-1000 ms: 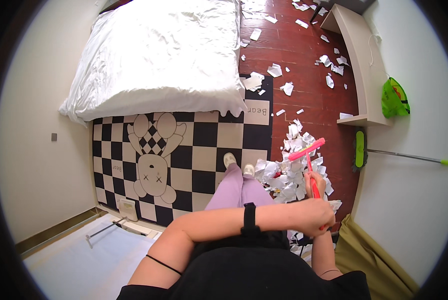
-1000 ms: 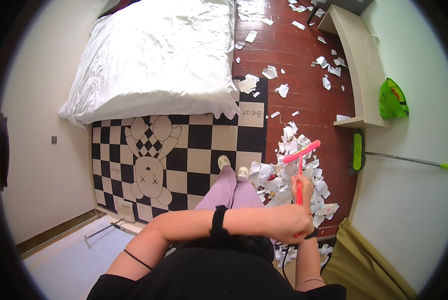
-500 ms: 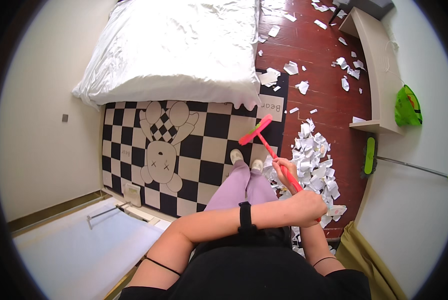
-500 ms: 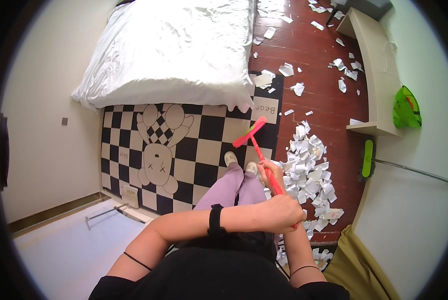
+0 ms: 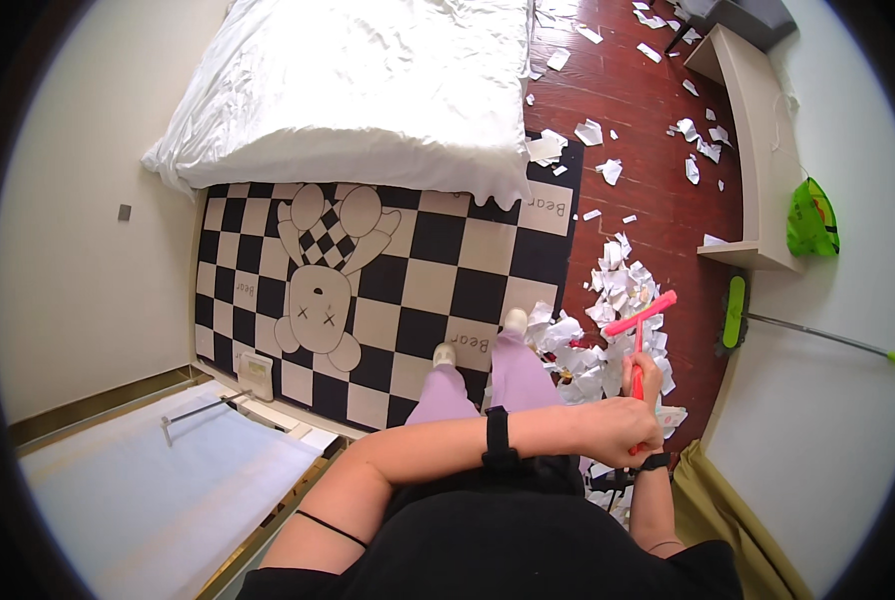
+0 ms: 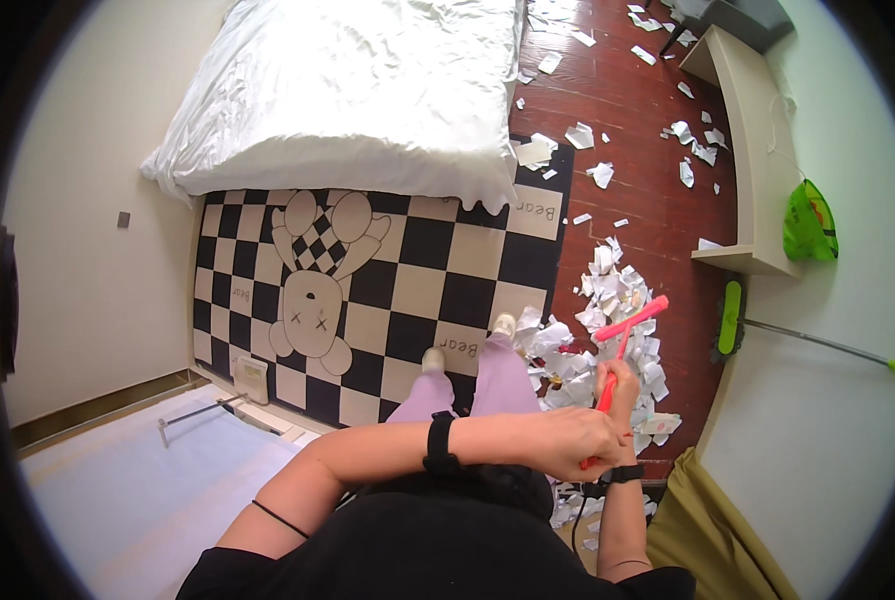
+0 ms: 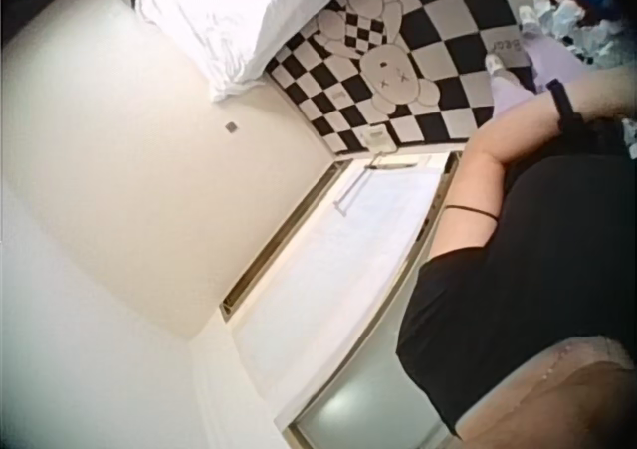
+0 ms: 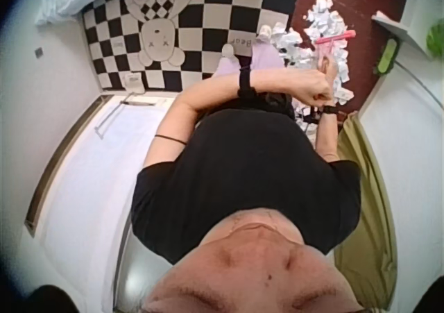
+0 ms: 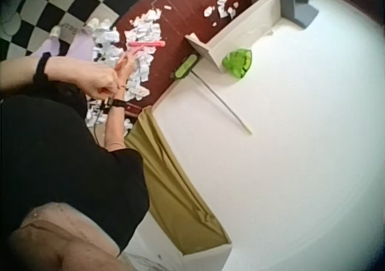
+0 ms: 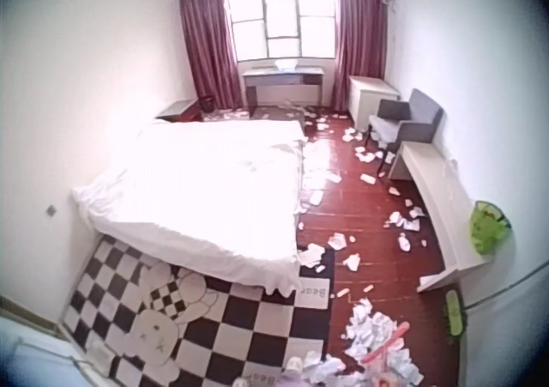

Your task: Sweeping white paper scraps into a pile on a bedroom floor using a pink broom.

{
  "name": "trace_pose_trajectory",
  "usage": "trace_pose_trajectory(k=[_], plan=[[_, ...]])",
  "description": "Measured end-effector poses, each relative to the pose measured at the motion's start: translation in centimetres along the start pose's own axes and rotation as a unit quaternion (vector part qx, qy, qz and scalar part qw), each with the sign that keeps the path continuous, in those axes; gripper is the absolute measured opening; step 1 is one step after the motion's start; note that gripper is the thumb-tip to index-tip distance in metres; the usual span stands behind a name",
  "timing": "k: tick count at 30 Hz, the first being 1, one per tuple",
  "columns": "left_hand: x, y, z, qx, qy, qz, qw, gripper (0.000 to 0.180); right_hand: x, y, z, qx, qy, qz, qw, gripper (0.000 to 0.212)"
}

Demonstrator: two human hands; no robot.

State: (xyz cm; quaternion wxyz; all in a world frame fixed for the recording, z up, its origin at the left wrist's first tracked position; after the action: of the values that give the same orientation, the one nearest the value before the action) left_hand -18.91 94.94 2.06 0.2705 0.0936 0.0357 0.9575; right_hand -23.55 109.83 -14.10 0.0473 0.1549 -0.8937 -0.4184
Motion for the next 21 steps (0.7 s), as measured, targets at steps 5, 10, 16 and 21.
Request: trace_pose_trajectory(k=[5,10,16,21], plan=[[-4.6,0.9,4.2,0.08,0.001,0.01,0.997,0.012,0.1,-4.4,-6.4,0.069,0.113,-0.002,0.991,0.012],[-11.4,2.2,4.3,0.238,0.071,0.049,0.967,0.011,-1.1,-14.1,-14.6,0.182,0.151,-0.121,0.964,0.006],[-17.9,4.3,1.5,0.289,0.168,0.089,0.938,0.013,-4.5,-25.9,-21.8,0.301,0.208,-0.226,0.903,0.009],[-21.0,3.9,-2.0,0.293,0.18,0.126,0.931,0.01,-7.3,-30.1,-21.9,0.33,0.182,-0.255,0.891,0.009]])
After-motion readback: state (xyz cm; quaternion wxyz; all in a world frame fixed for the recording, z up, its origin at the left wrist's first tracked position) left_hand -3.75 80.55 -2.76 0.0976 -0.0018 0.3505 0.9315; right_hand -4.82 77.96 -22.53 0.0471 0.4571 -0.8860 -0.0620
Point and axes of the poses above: each hand's wrist, its own x-axis towards the middle knuckle, its own y-axis out of the back of the hand, z = x × y, the point moved 4 cm from there along x, towards the middle knuckle, and after that the axes turned 3 degrees about y, right-handed, at the moved point
